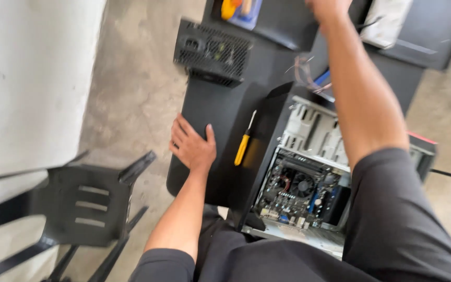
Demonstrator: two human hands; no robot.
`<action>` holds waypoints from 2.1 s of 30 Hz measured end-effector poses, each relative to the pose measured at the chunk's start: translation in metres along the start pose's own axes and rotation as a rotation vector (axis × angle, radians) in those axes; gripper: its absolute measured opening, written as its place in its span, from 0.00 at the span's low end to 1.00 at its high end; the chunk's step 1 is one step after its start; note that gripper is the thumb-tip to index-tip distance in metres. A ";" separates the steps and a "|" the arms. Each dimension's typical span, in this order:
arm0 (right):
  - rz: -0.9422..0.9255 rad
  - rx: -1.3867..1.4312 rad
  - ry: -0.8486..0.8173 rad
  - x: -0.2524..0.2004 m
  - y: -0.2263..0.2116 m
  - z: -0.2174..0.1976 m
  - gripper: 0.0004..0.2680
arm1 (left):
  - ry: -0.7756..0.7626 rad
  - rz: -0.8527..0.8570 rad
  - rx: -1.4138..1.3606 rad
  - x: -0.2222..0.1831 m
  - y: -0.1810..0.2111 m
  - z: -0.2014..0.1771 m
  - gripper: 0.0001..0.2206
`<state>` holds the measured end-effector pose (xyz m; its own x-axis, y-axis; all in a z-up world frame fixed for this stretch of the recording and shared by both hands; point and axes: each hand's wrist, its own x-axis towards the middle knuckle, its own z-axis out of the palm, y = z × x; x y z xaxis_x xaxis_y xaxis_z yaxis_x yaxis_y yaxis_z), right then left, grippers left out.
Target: Reinstalling a power supply unit into a desktop computer case and securing it with screws using a screwdriver.
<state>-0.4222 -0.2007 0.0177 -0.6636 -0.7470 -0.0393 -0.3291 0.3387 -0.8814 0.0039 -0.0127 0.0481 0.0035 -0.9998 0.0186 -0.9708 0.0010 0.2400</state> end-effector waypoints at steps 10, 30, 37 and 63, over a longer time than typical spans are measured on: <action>-0.197 0.230 0.206 -0.388 -0.167 -0.185 0.04 | 0.046 0.067 -0.122 -0.017 -0.016 -0.011 0.42; 0.024 -0.591 0.243 -0.510 0.027 -0.244 0.04 | -0.593 1.209 -0.898 -0.113 0.081 -0.116 0.11; 0.134 -0.672 0.134 -0.458 0.079 -0.230 0.05 | -0.731 1.187 -0.004 -0.125 0.120 -0.028 0.37; 0.106 -0.492 -0.050 -0.443 0.105 -0.222 0.03 | -1.043 0.664 -0.337 -0.074 0.143 0.075 0.16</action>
<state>-0.3121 0.2926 0.0472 -0.6816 -0.7164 -0.1492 -0.5473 0.6344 -0.5459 -0.1528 0.0597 0.0076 -0.7932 -0.3472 -0.5003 -0.6049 0.3547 0.7129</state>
